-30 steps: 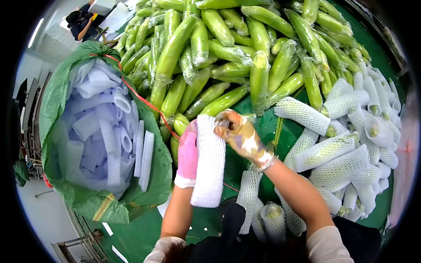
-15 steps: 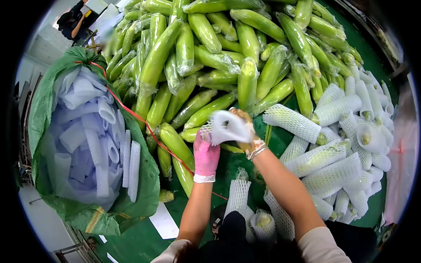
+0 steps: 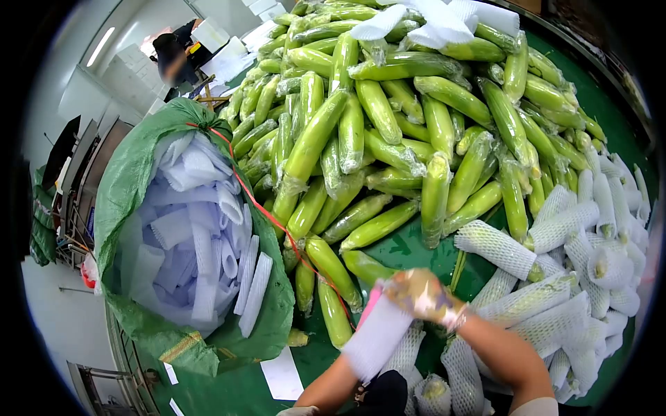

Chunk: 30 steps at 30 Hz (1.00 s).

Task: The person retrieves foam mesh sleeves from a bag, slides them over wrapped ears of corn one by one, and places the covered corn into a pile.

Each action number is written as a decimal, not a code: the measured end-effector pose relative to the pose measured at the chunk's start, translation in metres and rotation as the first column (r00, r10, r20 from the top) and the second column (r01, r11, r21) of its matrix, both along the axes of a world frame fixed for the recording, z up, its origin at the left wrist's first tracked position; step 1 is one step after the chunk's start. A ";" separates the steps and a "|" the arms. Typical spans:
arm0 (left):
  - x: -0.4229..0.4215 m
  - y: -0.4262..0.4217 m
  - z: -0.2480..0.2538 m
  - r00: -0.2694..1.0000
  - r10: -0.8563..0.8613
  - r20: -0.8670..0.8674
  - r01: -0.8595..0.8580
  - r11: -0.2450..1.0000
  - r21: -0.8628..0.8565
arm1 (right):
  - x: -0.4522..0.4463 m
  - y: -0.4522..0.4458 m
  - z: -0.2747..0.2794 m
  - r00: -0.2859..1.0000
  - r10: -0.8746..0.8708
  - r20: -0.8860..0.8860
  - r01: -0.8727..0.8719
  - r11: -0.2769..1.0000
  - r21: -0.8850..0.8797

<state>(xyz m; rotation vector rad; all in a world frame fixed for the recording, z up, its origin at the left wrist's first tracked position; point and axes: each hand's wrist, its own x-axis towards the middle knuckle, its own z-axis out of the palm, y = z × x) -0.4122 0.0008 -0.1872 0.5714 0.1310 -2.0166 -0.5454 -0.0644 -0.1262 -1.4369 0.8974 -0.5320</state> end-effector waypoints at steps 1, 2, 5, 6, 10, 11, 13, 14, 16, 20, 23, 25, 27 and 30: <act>0.006 0.013 0.023 0.996 -0.005 -0.092 0.000 0.998 -0.057 | 0.005 0.012 0.022 0.995 -0.042 0.087 0.027 0.986 0.162; 0.009 0.021 0.041 0.996 -0.007 -0.088 0.002 0.998 -0.058 | 0.009 0.024 0.043 0.982 -0.106 0.157 0.051 0.947 0.316; 0.015 0.041 0.084 0.999 0.038 0.037 -0.042 0.993 0.109 | 0.016 0.003 0.058 0.974 0.154 -0.164 -0.176 0.976 -0.130; 0.016 0.045 0.088 0.996 0.051 0.078 -0.063 0.985 0.161 | 0.020 -0.007 0.060 0.978 0.188 -0.089 -0.195 0.977 -0.087; 0.030 0.017 0.051 0.694 0.198 0.692 0.020 0.956 -0.294 | 0.038 -0.045 0.046 0.992 -0.101 -0.079 0.093 0.990 -0.102; 0.038 0.010 0.027 0.451 0.254 0.856 0.191 0.909 -0.371 | 0.040 -0.051 0.033 0.988 -0.143 -0.059 0.132 0.979 -0.157; 0.051 -0.003 -0.020 0.144 0.400 0.905 0.327 0.844 -0.425 | 0.049 -0.048 -0.013 0.979 -0.203 0.005 0.202 0.973 -0.107; 0.053 -0.009 -0.040 0.137 0.452 0.881 0.316 0.823 -0.472 | 0.052 -0.048 -0.046 0.919 -0.313 0.241 0.264 0.941 0.214; 0.038 -0.015 -0.016 0.469 0.446 0.762 -0.172 0.893 -0.417 | 0.047 -0.045 -0.103 0.967 -0.247 -0.065 0.225 0.945 -0.238; 0.030 -0.028 -0.093 0.403 0.482 0.778 -0.471 0.838 -0.275 | 0.049 -0.011 -0.153 0.649 -0.683 0.335 0.514 0.719 0.469; 0.031 -0.031 -0.093 0.220 0.349 0.911 -0.232 0.926 -0.299 | 0.024 0.001 -0.197 0.774 -0.524 0.355 0.466 0.851 0.240; 0.010 -0.007 -0.049 0.164 0.369 0.915 0.034 0.925 -0.379 | -0.017 0.000 -0.125 0.975 -0.131 0.179 0.086 0.968 0.238; -0.028 0.031 -0.051 0.278 0.395 0.876 0.116 0.891 -0.439 | -0.051 0.005 -0.027 0.969 0.237 0.069 -0.246 0.954 0.170; -0.034 0.057 0.033 0.098 0.211 0.972 0.650 0.727 -0.224 | -0.098 0.033 0.058 0.874 0.451 -0.180 -0.378 0.864 0.332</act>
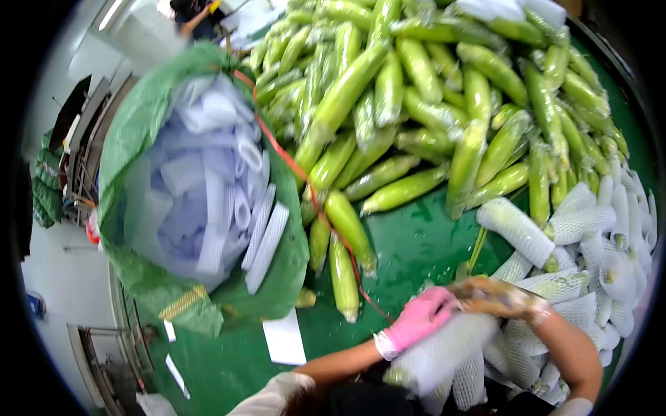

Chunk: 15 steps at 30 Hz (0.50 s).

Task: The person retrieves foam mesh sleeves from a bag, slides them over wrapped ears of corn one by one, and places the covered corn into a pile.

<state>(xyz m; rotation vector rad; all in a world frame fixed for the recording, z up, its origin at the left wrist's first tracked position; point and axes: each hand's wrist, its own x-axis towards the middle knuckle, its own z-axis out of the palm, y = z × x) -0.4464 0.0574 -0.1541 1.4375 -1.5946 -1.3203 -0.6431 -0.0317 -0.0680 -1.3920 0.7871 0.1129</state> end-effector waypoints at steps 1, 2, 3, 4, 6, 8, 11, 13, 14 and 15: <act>0.014 -0.002 0.031 0.982 -0.189 -0.018 0.189 0.982 -0.028 | -0.022 0.010 0.007 0.986 0.133 -0.097 -0.129 0.991 0.047; 0.033 -0.005 0.048 0.991 -0.122 -0.046 0.117 0.988 -0.102 | -0.018 0.023 0.037 0.902 0.205 -0.379 -0.249 0.966 -0.070; 0.060 -0.014 0.080 0.997 0.033 -0.071 -0.040 0.993 -0.109 | -0.012 0.037 0.057 0.746 0.206 -0.633 -0.389 0.907 -0.164; 0.090 -0.027 0.096 0.969 0.201 0.146 -0.128 0.907 -0.402 | -0.019 0.063 0.041 0.695 0.153 -0.702 -0.540 0.756 -0.370; 0.166 -0.045 0.126 0.757 0.568 0.323 -0.326 0.757 -0.566 | -0.044 0.115 -0.006 0.668 0.130 -0.732 -0.654 0.572 -0.495; 0.242 -0.059 0.153 0.361 0.821 0.443 -0.343 0.558 -0.755 | -0.053 0.138 -0.038 0.712 0.060 -0.699 -0.582 0.607 -0.541; 0.341 -0.056 0.149 -0.368 0.604 0.706 -0.264 0.661 -0.703 | -0.042 0.104 -0.044 0.684 -0.006 -0.729 -0.564 0.629 -0.535; 0.358 -0.040 0.143 -0.142 0.518 0.844 -0.464 0.718 -0.519 | -0.024 0.078 -0.034 0.686 0.016 -0.727 -0.500 0.736 -0.456; 0.358 -0.030 0.136 0.129 0.416 0.900 -0.598 0.757 -0.264 | -0.011 0.068 -0.025 0.813 -0.031 -0.582 -0.429 0.644 -0.634; 0.326 -0.022 0.138 0.181 0.518 0.836 -0.538 0.763 -0.357 | 0.004 0.058 -0.014 0.908 -0.063 -0.414 -0.318 0.539 -0.780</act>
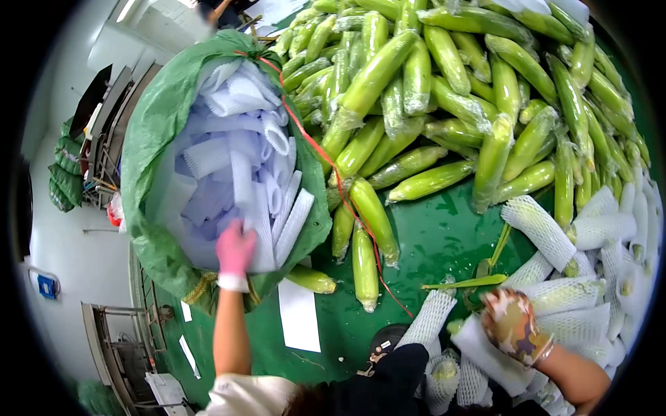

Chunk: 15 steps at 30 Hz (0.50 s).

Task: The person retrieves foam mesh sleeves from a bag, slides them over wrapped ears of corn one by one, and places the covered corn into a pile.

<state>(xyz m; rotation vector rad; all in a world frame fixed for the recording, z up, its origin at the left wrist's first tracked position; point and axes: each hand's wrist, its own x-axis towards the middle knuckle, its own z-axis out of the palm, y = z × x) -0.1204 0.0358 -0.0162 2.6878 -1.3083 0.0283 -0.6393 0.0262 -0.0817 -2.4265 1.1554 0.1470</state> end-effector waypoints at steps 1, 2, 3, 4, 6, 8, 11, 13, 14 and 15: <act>-0.026 0.010 -0.005 0.979 -0.079 -0.185 0.056 0.991 -0.125 | 0.019 -0.011 0.011 0.989 -0.020 0.144 0.019 1.000 0.006; -0.055 0.022 -0.013 0.845 -0.161 -0.509 -0.004 0.952 -0.306 | 0.040 -0.022 0.021 0.959 -0.039 0.281 0.036 0.999 0.016; -0.091 0.031 -0.012 0.758 -0.174 -0.629 -0.024 0.956 -0.293 | 0.063 -0.034 0.030 0.904 -0.109 0.412 0.073 0.992 0.102; -0.124 0.040 -0.015 0.593 -0.219 -0.775 -0.034 0.955 -0.296 | 0.086 -0.046 0.037 0.827 -0.183 0.531 0.098 0.978 0.183; -0.180 0.052 -0.011 0.338 -0.263 -0.904 -0.009 0.959 -0.282 | 0.125 -0.064 0.051 0.666 -0.275 0.694 0.073 0.949 0.306; -0.200 0.059 -0.019 0.137 -0.194 -0.971 -0.047 0.978 -0.201 | 0.152 -0.071 0.011 0.461 -0.376 0.804 -0.115 0.873 0.474; -0.191 0.060 -0.033 -0.098 -0.195 -0.976 -0.046 0.980 -0.191 | 0.160 -0.063 -0.012 0.435 -0.507 0.744 -0.032 0.817 0.576; -0.188 0.047 -0.064 -0.153 -0.363 -0.919 -0.222 0.919 -0.326 | 0.167 -0.051 -0.030 0.207 -0.781 0.590 -0.124 0.577 0.807; -0.195 0.030 -0.066 -0.046 -0.375 -0.926 -0.284 0.894 -0.347 | 0.175 -0.041 -0.033 0.043 -0.900 0.433 -0.249 0.410 0.877; -0.191 0.021 -0.068 0.105 -0.415 -0.904 -0.106 0.899 -0.425 | 0.183 -0.033 -0.030 -0.046 -0.913 0.406 -0.291 0.401 0.869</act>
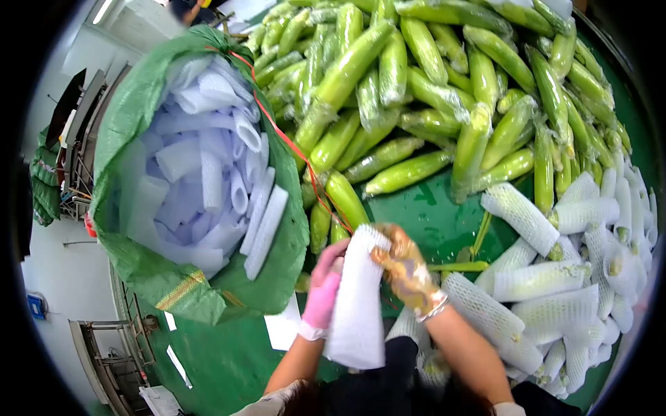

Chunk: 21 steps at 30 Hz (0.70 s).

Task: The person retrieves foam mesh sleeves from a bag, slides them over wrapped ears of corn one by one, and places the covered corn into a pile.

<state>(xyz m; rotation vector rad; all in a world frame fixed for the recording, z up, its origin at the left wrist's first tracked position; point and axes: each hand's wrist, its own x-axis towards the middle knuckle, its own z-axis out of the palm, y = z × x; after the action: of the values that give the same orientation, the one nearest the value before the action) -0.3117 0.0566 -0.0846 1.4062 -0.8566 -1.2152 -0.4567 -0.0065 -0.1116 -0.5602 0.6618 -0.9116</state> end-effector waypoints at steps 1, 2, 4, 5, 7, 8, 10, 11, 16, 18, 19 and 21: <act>-0.006 -0.010 -0.013 0.988 -0.013 -0.154 0.018 0.999 0.029 | 0.012 0.007 -0.018 0.995 -0.084 -0.053 0.079 0.992 -0.095; -0.006 -0.012 -0.028 0.974 -0.033 -0.223 0.032 0.999 -0.008 | 0.021 0.012 -0.063 0.983 -0.078 -0.168 0.066 0.995 -0.074; -0.008 -0.026 -0.039 0.974 -0.057 -0.220 0.047 0.998 -0.050 | 0.033 -0.004 -0.055 0.986 -0.153 -0.068 0.153 0.988 -0.009; -0.010 -0.037 -0.038 0.987 -0.049 -0.155 0.042 0.998 -0.053 | 0.030 -0.008 -0.041 0.964 -0.228 0.139 0.223 0.973 0.053; -0.014 -0.056 -0.034 0.980 -0.028 -0.198 0.009 0.995 -0.098 | 0.034 -0.031 -0.060 0.908 -0.193 0.372 0.218 0.975 -0.028; -0.012 -0.064 -0.040 0.991 0.012 -0.131 -0.020 0.998 -0.065 | 0.036 -0.039 -0.068 0.810 -0.145 0.569 0.220 0.973 -0.066; -0.010 -0.084 -0.043 0.991 0.049 -0.127 -0.058 0.996 -0.062 | 0.033 -0.044 -0.076 0.856 -0.374 0.357 0.372 0.925 0.077; -0.015 -0.098 -0.040 0.947 0.062 -0.314 -0.097 0.990 -0.098 | 0.031 -0.046 -0.077 0.858 -0.462 0.226 0.442 0.887 0.136; 0.010 -0.126 -0.103 0.861 0.363 0.356 -0.260 0.916 -0.304 | 0.025 -0.064 -0.071 0.960 -0.085 -0.266 0.114 0.989 0.093; 0.004 -0.114 -0.086 0.772 0.458 0.442 -0.416 0.888 -0.194 | 0.038 -0.062 -0.109 0.998 -0.065 0.023 0.055 0.957 0.285; 0.004 -0.103 -0.091 0.667 0.424 0.612 -0.403 0.897 -0.183 | 0.043 -0.056 -0.158 0.998 -0.010 0.061 0.001 0.989 0.150; 0.012 -0.082 -0.103 0.669 0.376 0.641 -0.452 0.891 -0.051 | 0.048 -0.035 -0.201 0.960 0.051 -0.274 -0.054 0.999 -0.002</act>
<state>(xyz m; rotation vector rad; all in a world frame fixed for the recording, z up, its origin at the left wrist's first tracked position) -0.2996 -0.0255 -0.1874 2.0314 -0.8459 -0.4128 -0.4091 -0.0416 -0.3129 -0.7167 0.8881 -0.7940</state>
